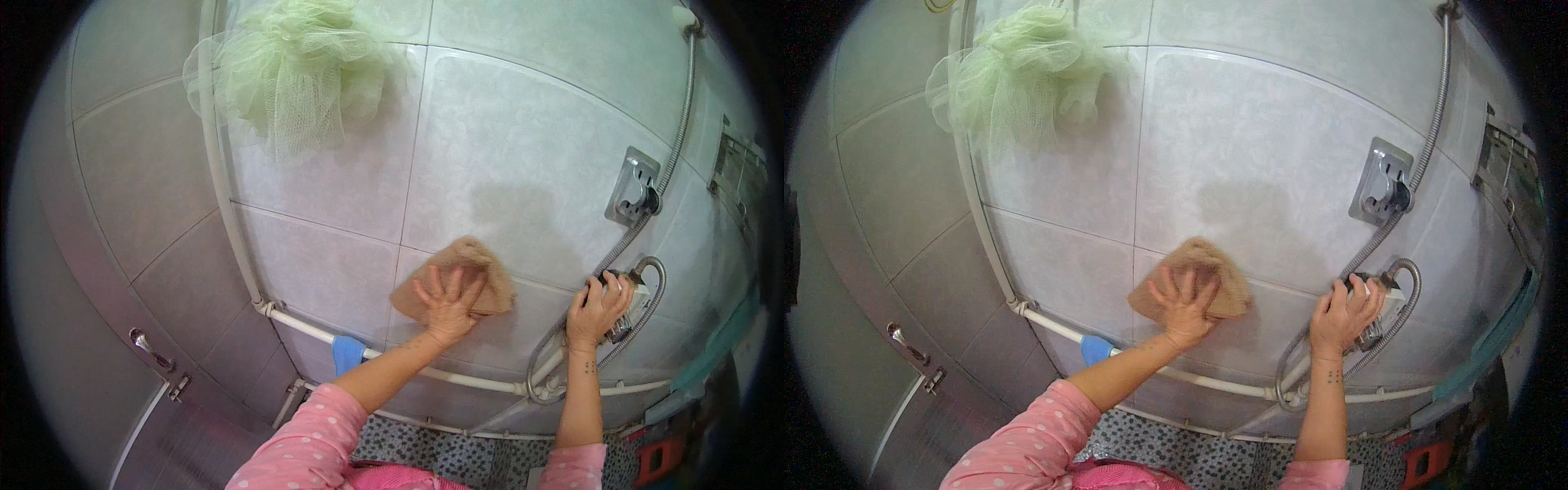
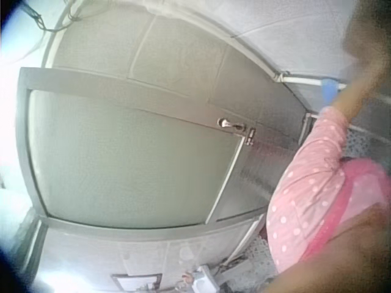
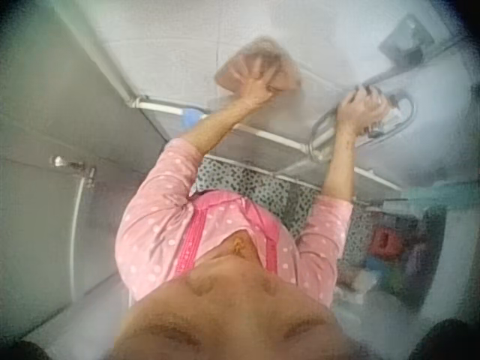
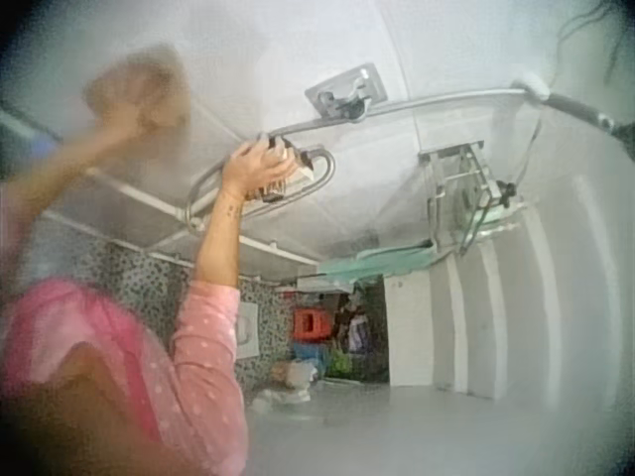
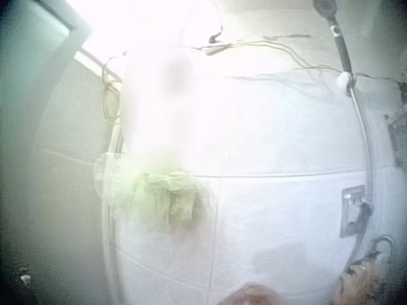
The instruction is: The person wipes tiled bathroom walls with a cloth, moving systematically across multiple wall sections. They also wipe a horizontal pipe and briefly handle a hanging bath sponge while continuing to clean the surrounding tiles.
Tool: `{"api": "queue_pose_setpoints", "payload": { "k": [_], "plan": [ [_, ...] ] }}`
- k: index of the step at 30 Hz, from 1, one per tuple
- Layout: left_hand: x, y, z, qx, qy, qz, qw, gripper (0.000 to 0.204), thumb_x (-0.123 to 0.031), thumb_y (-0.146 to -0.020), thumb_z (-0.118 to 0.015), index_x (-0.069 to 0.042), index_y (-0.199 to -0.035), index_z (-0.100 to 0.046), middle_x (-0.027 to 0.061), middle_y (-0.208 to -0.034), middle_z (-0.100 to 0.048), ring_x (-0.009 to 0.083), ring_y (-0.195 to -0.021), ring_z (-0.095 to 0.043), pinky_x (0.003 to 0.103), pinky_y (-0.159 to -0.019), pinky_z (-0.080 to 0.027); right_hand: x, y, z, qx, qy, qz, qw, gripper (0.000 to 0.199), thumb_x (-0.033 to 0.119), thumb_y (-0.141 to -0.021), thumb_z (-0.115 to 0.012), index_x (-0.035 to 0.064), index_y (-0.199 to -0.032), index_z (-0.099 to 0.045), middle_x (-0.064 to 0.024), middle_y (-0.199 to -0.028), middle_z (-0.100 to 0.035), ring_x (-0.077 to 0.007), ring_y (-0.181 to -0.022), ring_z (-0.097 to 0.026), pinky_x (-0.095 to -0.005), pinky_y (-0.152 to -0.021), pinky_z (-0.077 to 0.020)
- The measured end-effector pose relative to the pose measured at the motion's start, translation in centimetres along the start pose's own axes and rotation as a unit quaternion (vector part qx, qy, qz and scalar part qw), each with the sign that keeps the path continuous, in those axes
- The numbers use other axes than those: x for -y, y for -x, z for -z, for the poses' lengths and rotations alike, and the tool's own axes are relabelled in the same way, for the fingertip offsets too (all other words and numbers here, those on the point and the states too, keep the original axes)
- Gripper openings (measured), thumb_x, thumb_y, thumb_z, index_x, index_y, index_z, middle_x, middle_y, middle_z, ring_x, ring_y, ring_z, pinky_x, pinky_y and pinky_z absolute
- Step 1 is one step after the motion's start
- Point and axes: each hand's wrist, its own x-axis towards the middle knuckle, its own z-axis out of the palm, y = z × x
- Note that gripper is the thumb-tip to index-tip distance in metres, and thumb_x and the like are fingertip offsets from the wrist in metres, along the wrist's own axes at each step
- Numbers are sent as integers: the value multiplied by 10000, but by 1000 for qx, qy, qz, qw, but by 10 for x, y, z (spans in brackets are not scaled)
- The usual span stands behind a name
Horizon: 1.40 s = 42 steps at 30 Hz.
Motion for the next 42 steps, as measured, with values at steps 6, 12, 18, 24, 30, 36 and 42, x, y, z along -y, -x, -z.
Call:
{"api": "queue_pose_setpoints", "payload": {
  "k": [6, 12, 18, 24, 30, 36, 42],
  "plan": [
    [-44, -9, -20, -38, 0, -131, 991, 784, -678, -702, -621, -384, -1403, -428, 36, -1550, -194, 425, -1430, 33, 714, -1017, 90, -3, 1, -1, -6, -3, 17, 1000, 186, 44, -751, -634, 58, -935, -615, -96, -1185, -485, -344, -1217, -378, -566, -1061, -297],
    [59, -22, 21, -102, -57, -134, 984, 652, -684, -758, -550, -306, -1287, -578, 69, -1461, -340, 452, -1395, -127, 698, -1038, 1, -5, 2, -1, -7, 10, 18, 1000, 206, 65, -747, -646, 79, -948, -605, -89, -1187, -489, -342, -1224, -377, -569, -1067, -292],
    [179, -65, 88, -227, -62, 27, 971, 744, -415, -696, -662, -167, -1372, -473, 144, -1527, -241, 488, -1392, -119, 675, -1067, -44, -5, -1, 0, -9, 4, 7, 1000, 191, 74, -748, -630, 57, -938, -619, -86, -1177, -499, -345, -1199, -398, -550, -1068, -290],
    [255, -104, 138, -339, 36, 324, 882, 779, -292, -793, -567, -24, -1459, -264, 112, -1567, -169, 392, -1436, -74, 575, -1121, -26, -3, 0, 1, 1, 15, -12, 1000, 173, 92, -754, -620, 61, -924, -628, -72, -1154, -515, -338, -1189, -408, -544, -1061, -301],
    [205, -114, 120, -350, 32, 317, 881, 836, -344, -821, -543, -21, -1491, -160, 140, -1568, -147, 423, -1426, -71, 581, -1114, -11, 2, 1, -5, 1, 5, -27, 1000, 157, 62, -756, -627, 78, -912, -630, -66, -1163, -518, -331, -1208, -390, -537, -1074, -287],
    [50, -115, 90, -190, -3, 29, 981, 803, -362, -659, -720, -276, -1409, -446, 129, -1536, -236, 487, -1400, -69, 707, -1037, -27, -2, 1, -1, -12, -5, -3, 1000, 169, 63, -748, -633, 79, -917, -627, -74, -1154, -520, -341, -1204, -389, -555, -1074, -284],
    [-21, -74, 38, -53, -6, -246, 968, 832, -521, -676, -728, -322, -1421, -415, 29, -1545, -232, 366, -1447, -32, 682, -1058, 41, -3, 4, -1, 5, -13, -3, 1000, 188, 69, -744, -625, 74, -932, -633, -77, -1178, -516, -351, -1213, -382, -576, -1073, -275]
  ]
}}
